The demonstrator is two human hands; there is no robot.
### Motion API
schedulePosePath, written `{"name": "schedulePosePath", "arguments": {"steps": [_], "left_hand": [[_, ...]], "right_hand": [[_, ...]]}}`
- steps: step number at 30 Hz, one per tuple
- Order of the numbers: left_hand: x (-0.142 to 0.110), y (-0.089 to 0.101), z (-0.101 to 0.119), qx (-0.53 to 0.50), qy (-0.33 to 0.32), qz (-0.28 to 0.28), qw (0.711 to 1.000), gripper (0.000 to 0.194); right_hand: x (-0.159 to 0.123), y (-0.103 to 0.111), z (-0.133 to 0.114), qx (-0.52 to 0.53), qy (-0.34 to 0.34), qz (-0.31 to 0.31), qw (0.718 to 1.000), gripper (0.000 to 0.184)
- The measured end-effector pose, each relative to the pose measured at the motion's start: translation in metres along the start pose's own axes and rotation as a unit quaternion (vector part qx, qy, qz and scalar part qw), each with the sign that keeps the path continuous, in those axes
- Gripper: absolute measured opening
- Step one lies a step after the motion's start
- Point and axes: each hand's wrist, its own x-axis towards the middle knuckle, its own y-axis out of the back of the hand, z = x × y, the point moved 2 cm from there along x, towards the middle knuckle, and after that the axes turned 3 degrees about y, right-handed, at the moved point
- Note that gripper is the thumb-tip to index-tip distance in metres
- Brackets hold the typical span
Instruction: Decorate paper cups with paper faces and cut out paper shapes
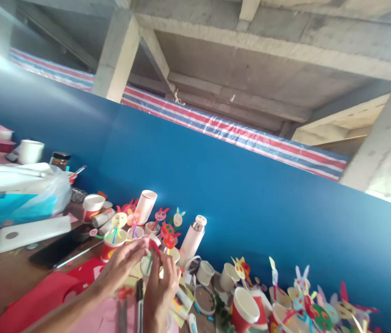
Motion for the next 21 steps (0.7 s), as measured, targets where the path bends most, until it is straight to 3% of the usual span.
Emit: {"name": "schedulePosePath", "arguments": {"steps": [2, 7, 12, 17, 21], "left_hand": [[-0.002, -0.001, -0.001, 0.017, 0.003, 0.035, 0.999, 0.042], [-0.014, -0.013, 0.007, 0.063, -0.038, -0.043, 0.996, 0.035], [-0.016, -0.007, 0.005, 0.073, -0.032, 0.039, 0.996, 0.034], [-0.015, -0.02, -0.001, 0.042, -0.001, -0.071, 0.997, 0.039], [-0.006, -0.027, 0.003, -0.011, -0.002, -0.102, 0.995, 0.04]], "right_hand": [[0.002, 0.003, 0.004, -0.017, -0.012, 0.033, 0.999, 0.023], [0.008, 0.008, 0.004, -0.058, 0.025, 0.041, 0.997, 0.022], [0.01, 0.013, 0.01, -0.108, 0.015, 0.061, 0.992, 0.023], [0.01, 0.011, 0.008, -0.143, 0.075, 0.063, 0.985, 0.02], [0.007, 0.003, 0.001, -0.167, 0.147, 0.03, 0.974, 0.018]]}}
